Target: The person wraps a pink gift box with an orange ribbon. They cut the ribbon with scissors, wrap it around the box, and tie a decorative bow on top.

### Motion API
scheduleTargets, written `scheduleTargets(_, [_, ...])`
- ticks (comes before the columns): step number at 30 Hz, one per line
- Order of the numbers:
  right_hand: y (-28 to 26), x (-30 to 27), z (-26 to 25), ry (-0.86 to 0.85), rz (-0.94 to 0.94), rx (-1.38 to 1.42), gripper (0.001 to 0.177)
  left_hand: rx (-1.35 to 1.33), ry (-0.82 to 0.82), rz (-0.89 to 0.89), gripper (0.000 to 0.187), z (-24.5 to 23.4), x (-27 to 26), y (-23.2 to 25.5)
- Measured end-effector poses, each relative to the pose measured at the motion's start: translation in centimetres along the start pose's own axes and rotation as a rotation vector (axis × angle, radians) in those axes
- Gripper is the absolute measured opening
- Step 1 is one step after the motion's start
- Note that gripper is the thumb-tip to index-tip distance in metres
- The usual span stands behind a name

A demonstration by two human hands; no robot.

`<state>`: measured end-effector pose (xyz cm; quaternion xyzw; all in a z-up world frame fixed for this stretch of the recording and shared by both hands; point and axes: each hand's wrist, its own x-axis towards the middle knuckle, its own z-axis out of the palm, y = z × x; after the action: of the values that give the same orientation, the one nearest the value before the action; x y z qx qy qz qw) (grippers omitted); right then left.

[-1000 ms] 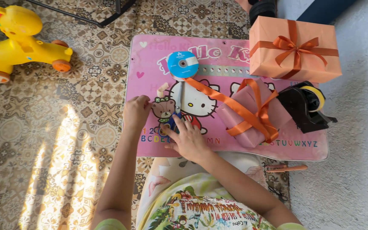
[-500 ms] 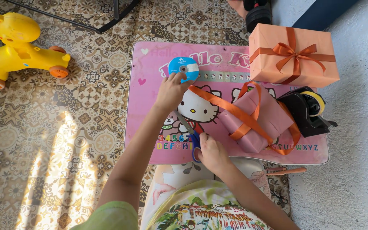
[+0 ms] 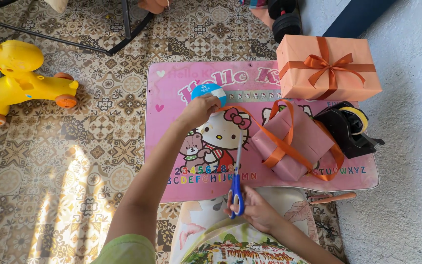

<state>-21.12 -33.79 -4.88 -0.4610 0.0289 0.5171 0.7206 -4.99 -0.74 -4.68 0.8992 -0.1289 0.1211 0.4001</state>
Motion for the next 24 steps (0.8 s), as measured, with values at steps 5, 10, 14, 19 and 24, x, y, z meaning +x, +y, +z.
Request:
scheduleTargets(5, [0.2,2.6,-0.1,0.099,-0.134,-0.191,0.067,-0.118,-0.058,-0.187,0.008,0.9,-0.3,0.6])
scheduleTargets(10, [0.1,3.0,0.3,0.112,-0.101,-0.284,0.071,-0.296,-0.021,-0.276,0.006,0.3,-0.2,1.4])
scheduleTargets(14, [-0.2,3.3,0.8,0.065,-0.198,-0.448,0.071,-0.499,0.079,-0.35,0.007,0.3,-0.1,3.0])
scheduleTargets(19, [-1.9,4.2,1.7,0.021,-0.425,-0.434,0.051,-0.6,0.178,-0.407,0.014,0.8,-0.6,4.7])
scheduleTargets(24, [-3.6,5.6,2.9,0.16,-0.32,-0.539,0.05,-0.428,0.308,-0.384,0.018,1.5,-1.5,6.1])
